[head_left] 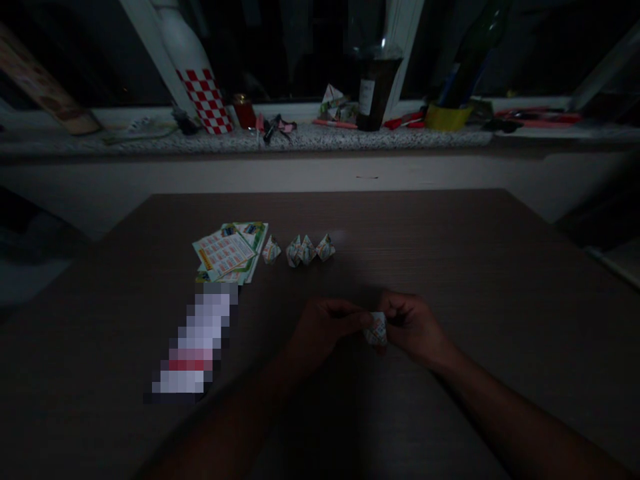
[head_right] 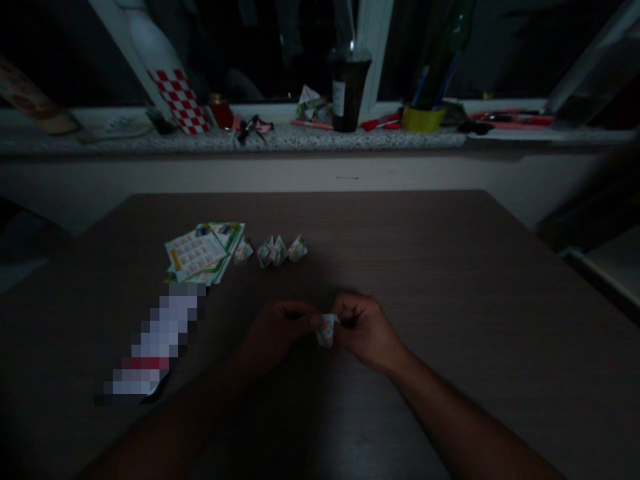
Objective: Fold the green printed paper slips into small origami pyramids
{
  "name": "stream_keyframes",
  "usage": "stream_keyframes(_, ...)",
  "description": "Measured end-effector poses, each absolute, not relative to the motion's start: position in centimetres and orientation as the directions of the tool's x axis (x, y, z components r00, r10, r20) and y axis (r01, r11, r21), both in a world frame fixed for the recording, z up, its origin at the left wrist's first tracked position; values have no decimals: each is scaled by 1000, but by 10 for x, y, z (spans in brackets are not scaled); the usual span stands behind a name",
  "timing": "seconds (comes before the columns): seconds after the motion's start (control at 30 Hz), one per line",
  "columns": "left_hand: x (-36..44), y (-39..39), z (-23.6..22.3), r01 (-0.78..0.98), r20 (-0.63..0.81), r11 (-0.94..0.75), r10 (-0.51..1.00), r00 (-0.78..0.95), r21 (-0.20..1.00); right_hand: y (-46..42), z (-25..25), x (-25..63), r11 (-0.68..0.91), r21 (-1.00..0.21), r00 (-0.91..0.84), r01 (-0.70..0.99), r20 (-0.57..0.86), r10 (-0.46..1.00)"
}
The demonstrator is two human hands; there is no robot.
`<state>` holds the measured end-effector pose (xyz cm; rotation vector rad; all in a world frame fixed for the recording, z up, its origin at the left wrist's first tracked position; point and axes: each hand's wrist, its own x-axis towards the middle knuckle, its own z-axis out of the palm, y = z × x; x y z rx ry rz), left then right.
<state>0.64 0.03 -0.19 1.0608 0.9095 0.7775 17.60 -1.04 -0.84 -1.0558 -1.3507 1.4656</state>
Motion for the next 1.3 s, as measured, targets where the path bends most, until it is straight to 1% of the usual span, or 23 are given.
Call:
stream_keyframes(0.17, 6, 1, -6, -204, -230, 340, 875, 425, 918, -12, -4, 174, -72, -996, -275, -51, -55, 960)
stream_keyframes(0.33, 5, 5, -13, -257, -283, 391, 883, 373, 884, -12, -4, 171, -66, -994, -276, -88, -39, 960)
stream_keyframes(0.53, 7, 7, -8, -371, -277, 383, 910, 309, 846, -13, -2, 176, 1, -999, -316, -53, 18, 948)
stream_keyframes(0.67, 6, 9, -7, -354, -293, 360, 929, 227, 864, -13, -2, 178, 59, -998, -363, 4, 53, 930)
stream_keyframes(0.77, 5, 9, -7, -310, -267, 320, 942, 203, 895, -14, -4, 176, 116, -991, -331, 70, 87, 940)
stream_keyframes(0.87, 5, 8, -8, -267, -248, 287, 954, 168, 920, -13, -6, 175, 140, -983, -319, 122, 95, 943)
stream_keyframes(0.97, 5, 8, -8, -262, -225, 255, 964, 140, 931, -13, -7, 174, 167, -975, -304, 149, 115, 946)
stream_keyframes(1.07, 5, 7, -9, -293, -195, 235, 968, 159, 927, -13, -7, 174, 193, -968, -250, 158, 149, 957)
stream_keyframes(1.17, 6, 6, -10, -311, -189, 249, 959, 211, 917, -14, -8, 174, 191, -968, -209, 161, 156, 965)
stream_keyframes(1.3, 5, 5, -9, -266, -200, 295, 922, 331, 918, -13, -13, 177, 187, -972, -186, 142, 159, 969)
